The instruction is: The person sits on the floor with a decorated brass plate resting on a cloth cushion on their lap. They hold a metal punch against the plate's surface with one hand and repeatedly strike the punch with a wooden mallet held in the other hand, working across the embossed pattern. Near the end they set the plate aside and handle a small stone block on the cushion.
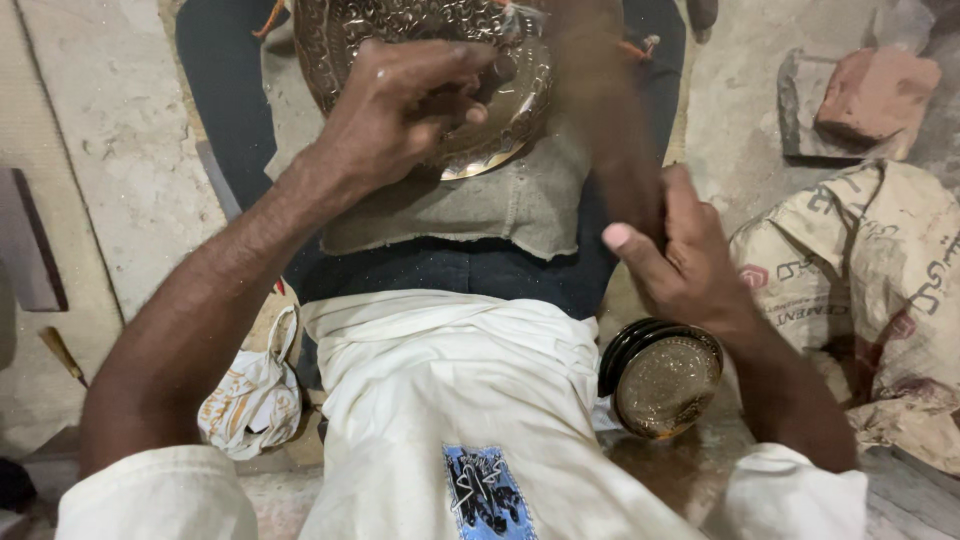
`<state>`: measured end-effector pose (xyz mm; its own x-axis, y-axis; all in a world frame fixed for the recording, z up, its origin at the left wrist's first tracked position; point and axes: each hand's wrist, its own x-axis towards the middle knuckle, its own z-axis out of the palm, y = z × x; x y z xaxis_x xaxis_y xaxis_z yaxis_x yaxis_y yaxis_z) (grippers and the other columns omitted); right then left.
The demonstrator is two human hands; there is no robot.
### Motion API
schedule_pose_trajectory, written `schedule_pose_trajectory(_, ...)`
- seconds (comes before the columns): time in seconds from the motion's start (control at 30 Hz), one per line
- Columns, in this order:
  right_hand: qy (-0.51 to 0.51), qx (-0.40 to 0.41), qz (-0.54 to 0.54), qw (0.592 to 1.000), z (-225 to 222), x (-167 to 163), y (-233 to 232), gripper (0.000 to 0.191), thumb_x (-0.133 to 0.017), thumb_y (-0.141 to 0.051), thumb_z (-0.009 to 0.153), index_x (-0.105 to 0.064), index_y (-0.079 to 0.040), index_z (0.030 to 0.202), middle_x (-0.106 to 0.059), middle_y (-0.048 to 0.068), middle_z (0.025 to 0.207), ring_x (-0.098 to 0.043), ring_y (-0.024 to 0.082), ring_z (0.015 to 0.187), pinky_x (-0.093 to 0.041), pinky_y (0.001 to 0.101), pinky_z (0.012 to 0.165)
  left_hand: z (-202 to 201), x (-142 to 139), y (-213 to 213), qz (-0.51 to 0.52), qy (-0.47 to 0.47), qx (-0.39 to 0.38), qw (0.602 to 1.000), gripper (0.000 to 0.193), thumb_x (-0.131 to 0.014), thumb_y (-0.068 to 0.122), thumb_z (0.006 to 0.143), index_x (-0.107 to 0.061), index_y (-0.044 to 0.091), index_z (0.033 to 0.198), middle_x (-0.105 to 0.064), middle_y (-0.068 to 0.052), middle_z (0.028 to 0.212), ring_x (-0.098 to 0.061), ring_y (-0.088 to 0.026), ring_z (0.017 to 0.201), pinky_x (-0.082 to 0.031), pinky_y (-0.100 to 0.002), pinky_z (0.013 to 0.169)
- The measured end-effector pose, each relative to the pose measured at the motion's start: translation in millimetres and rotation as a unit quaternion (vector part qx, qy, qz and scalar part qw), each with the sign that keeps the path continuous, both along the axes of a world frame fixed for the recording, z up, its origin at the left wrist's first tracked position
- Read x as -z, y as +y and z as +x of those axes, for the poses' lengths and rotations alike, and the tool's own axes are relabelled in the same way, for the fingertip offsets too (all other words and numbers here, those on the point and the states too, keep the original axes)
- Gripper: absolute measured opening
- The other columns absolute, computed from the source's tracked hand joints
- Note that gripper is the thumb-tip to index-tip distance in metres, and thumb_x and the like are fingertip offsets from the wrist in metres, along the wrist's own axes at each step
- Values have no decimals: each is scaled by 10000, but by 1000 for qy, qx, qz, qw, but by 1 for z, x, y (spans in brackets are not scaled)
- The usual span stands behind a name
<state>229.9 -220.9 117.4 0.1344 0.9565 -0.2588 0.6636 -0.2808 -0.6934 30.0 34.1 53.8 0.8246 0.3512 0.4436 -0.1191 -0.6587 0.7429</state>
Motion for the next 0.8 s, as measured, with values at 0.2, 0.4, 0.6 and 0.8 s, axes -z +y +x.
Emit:
schedule_pose_trajectory(0.2, -4, 16, -8, 1000, 10, 16, -8, 577, -497, -537, 1007, -462, 13, 1175, -521, 28, 651, -505, 141, 461, -460, 307, 384, 1, 2, 2, 5, 15, 0, 1000, 230, -746, 71, 1069, -711, 48, 1295, -776, -131, 1085, -761, -177, 847, -649, -280, 637)
schedule_pose_trajectory(0.4, 35, -11, 61, 997, 14, 23, -3, 581, -477, -555, 1074, -466, 16, 1183, -489, -4, 679, -496, 118, 501, -460, 287, 421, 0, 3, 3, 4, 0, 10, 1000, 230, -740, 74, 1057, -710, 52, 1284, -766, -130, 1102, -760, -174, 877, -654, -265, 665)
schedule_pose_trajectory(0.6, 27, -59, 90, 994, 19, 23, -8, 507, -445, -505, 1115, -480, -6, 1198, -527, 27, 780, -548, 135, 584, -522, 292, 538, -2, 3, 3, -7, 48, 13, 999, 231, -751, 30, 1020, -724, 43, 1250, -766, -125, 1016, -754, -187, 832, -638, -297, 627)
schedule_pose_trajectory(0.8, 139, 58, 162, 975, 26, 34, -13, 419, -598, -393, 1058, -497, -17, 1213, -618, 15, 848, -630, 86, 632, -563, 254, 564, -6, -3, -5, -152, 11, 22, 988, 387, -759, -3, 973, -678, 47, 1348, -757, -128, 1129, -776, -199, 962, -690, -300, 855)
